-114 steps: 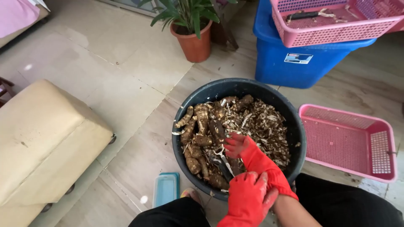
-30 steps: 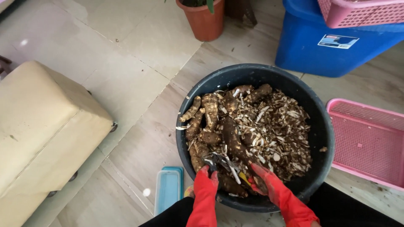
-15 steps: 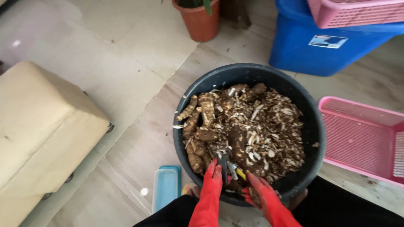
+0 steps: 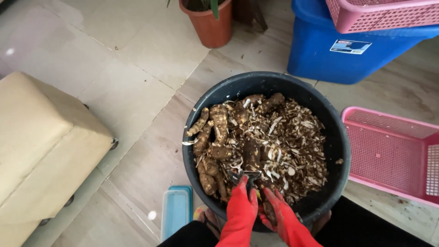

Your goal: Peeling the thick outer skin of a cassava root using a small knife over a bucket of peels.

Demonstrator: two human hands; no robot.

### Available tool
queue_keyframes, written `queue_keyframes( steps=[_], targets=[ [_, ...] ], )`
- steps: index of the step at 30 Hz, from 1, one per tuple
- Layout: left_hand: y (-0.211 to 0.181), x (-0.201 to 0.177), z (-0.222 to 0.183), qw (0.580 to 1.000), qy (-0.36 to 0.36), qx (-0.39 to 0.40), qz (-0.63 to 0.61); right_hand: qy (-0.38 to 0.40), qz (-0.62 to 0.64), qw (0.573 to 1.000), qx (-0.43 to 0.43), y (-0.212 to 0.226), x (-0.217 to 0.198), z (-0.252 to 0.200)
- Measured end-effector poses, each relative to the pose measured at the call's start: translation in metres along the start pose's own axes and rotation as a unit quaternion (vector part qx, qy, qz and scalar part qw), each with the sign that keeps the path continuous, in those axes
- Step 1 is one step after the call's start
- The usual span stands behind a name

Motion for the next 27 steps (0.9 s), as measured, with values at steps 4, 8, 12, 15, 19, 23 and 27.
queue_keyframes(
  steps=[4,8,12,15,19,23,27],
  targets=[
    [-0.029,0.013,0.035,0.996,0.03,-0.018,0.077,0.034,0.02,0.999,-0.014,0.004,-0.001,0.005],
    [-0.035,0.031,0.104,0.997,0.039,-0.037,0.06,-0.007,0.051,0.998,0.023,0.025,-0.008,-0.046],
    [0.02,0.069,0.167,0.999,-0.024,0.033,-0.003,-0.004,-0.292,0.771,-0.566,-0.005,-0.04,-0.007],
    [-0.08,-0.04,0.081,0.992,0.102,-0.072,0.026,0.085,0.023,0.996,-0.025,0.013,-0.017,-0.018],
    [-0.035,-0.007,0.055,0.996,0.069,0.016,0.06,0.165,-0.004,0.984,-0.063,-0.007,-0.025,0.014],
    [-0.069,-0.005,0.097,0.99,0.107,-0.052,0.081,0.06,0.01,0.998,-0.025,0.017,-0.01,-0.019],
    [-0.006,0.069,0.169,0.997,0.063,0.017,0.045,-0.017,0.072,0.994,0.079,0.019,-0.002,-0.028]
  ],
)
Point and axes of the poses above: each hand's wrist, its own z-axis towards the middle knuckle, its own x-axis out of the palm, y = z × x, the point moved 4 cm from there along z, towards the middle knuckle, and after that the axes turned 8 degrees about -y, right-handed, at the moved point
